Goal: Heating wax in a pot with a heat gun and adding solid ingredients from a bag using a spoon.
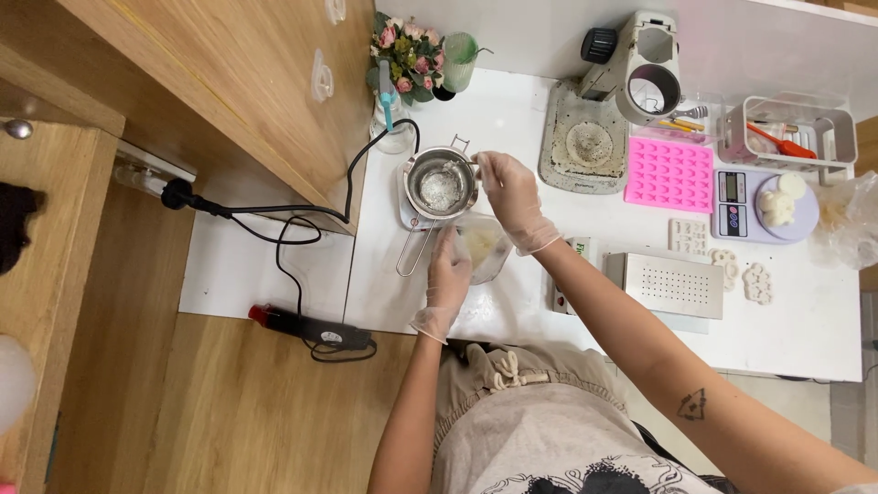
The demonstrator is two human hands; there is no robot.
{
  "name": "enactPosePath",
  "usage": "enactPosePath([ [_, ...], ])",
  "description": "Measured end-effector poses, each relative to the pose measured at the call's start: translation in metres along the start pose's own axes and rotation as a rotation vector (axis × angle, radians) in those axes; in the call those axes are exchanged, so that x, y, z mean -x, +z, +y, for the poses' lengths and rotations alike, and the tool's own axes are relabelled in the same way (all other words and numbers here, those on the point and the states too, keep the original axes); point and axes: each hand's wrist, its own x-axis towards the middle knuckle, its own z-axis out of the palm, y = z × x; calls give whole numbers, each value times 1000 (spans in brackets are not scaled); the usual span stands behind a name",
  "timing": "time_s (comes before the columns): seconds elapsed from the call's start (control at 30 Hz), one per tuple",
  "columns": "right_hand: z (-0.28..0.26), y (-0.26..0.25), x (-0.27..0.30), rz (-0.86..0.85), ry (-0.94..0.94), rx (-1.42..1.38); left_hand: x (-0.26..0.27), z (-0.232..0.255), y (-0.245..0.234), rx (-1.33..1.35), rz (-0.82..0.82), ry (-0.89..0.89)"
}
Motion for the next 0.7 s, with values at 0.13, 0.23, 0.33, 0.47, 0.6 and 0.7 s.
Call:
enactPosePath([
  [0.13, 12, -8, 10, -4, -252, 209, 3, 10, -2, 3, 1, -8],
  [0.23, -10, -31, 16, 33, -91, -49, 5, 17, -7, -14, 5, 12],
  [0.33, -22, -59, 28, 19, 561, -284, 9, 12, -5, -4, 14, 11],
  [0.47, -11, -84, 64, -20, 580, -259, 23, 18, -1, -71, 2, 34],
  [0.6, -1, -81, 103, -254, 231, 120, 36, 33, 0, -141, -19, 38],
  [0.7, 10, -62, 113, -330, 122, 374, 40, 23, 6, -209, -19, 70],
])
